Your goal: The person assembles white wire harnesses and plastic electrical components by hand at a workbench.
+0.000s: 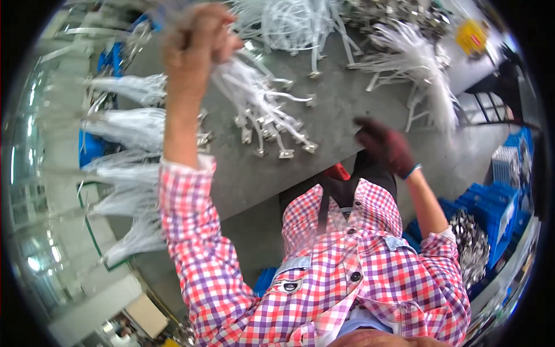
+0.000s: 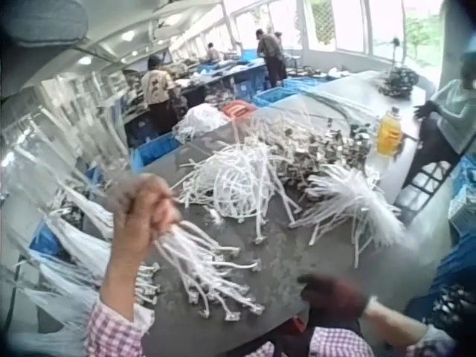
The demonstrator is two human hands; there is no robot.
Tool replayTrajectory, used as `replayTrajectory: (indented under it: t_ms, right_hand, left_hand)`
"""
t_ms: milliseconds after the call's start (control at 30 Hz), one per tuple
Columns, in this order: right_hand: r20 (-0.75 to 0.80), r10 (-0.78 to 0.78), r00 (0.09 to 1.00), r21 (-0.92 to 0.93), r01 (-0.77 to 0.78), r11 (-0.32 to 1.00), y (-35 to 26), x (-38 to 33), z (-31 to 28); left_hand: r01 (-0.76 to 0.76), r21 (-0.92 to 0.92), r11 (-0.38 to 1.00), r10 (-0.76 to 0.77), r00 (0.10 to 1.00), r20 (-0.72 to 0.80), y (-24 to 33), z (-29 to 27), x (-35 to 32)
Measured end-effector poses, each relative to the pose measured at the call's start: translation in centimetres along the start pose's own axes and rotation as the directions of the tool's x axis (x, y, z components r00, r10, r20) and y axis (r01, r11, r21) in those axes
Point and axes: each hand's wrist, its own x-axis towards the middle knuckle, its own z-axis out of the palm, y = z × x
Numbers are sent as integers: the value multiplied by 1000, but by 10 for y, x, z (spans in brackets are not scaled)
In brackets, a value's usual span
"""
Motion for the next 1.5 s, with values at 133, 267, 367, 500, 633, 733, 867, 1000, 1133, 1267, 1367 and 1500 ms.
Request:
replayTrajectory:
  t_ms: [133, 267, 367, 500, 633, 733, 867, 1000, 1133, 1267, 1367, 1500]
  right_hand:
    - [136, -96, 986, -134, 114, 984, 49, -35, 34]
    - [60, -116, 991, -186, 125, 975, 61, -60, 55]
    - [42, -131, 990, -171, 136, 976, 55, -65, 63]
    - [124, -95, 988, -291, 128, 948, 55, -63, 63]
    - [-100, -162, 982, -230, 135, 964, 70, -56, 52]
    - [-174, -156, 972, -203, 119, 972, 77, -47, 39]
    - [-406, -377, 832, -390, 215, 896, 74, -15, 2]
    - [-391, -497, 775, -760, 32, 649, 70, 42, -67]
    - [-271, -592, 759, -918, -20, 396, 70, 88, -110]
    - [-105, -496, 862, -956, 49, 288, 53, 104, -122]
    - [-168, -584, 794, -787, 248, 565, 9, 102, -110]
    - [-343, -519, 783, 180, 597, 782, -61, 79, -100]
  left_hand:
    - [55, -26, 998, -59, 975, -214, 29, 9, 9]
    - [-64, 71, 995, 80, 967, -241, 40, 3, 1]
    - [66, 9, 998, -66, 994, 87, 12, 0, -4]
    - [106, -164, 981, -95, 993, 73, 13, -14, -2]
    - [-26, -143, 989, -15, 961, -277, 34, -15, -10]
    - [107, -130, 986, -121, 987, -107, 33, -9, -15]
    - [144, -180, 973, -184, 955, -231, 34, -10, -14]
    - [138, -103, 985, -167, 904, -395, 34, -13, -17]
    - [96, -55, 994, -110, 904, -412, 26, -9, -25]
    - [92, -33, 995, -97, 898, -428, 23, -5, -25]
    - [87, -23, 996, -88, 893, -441, 29, -4, -23]
    - [74, -15, 997, -72, 870, -488, 31, 0, -23]
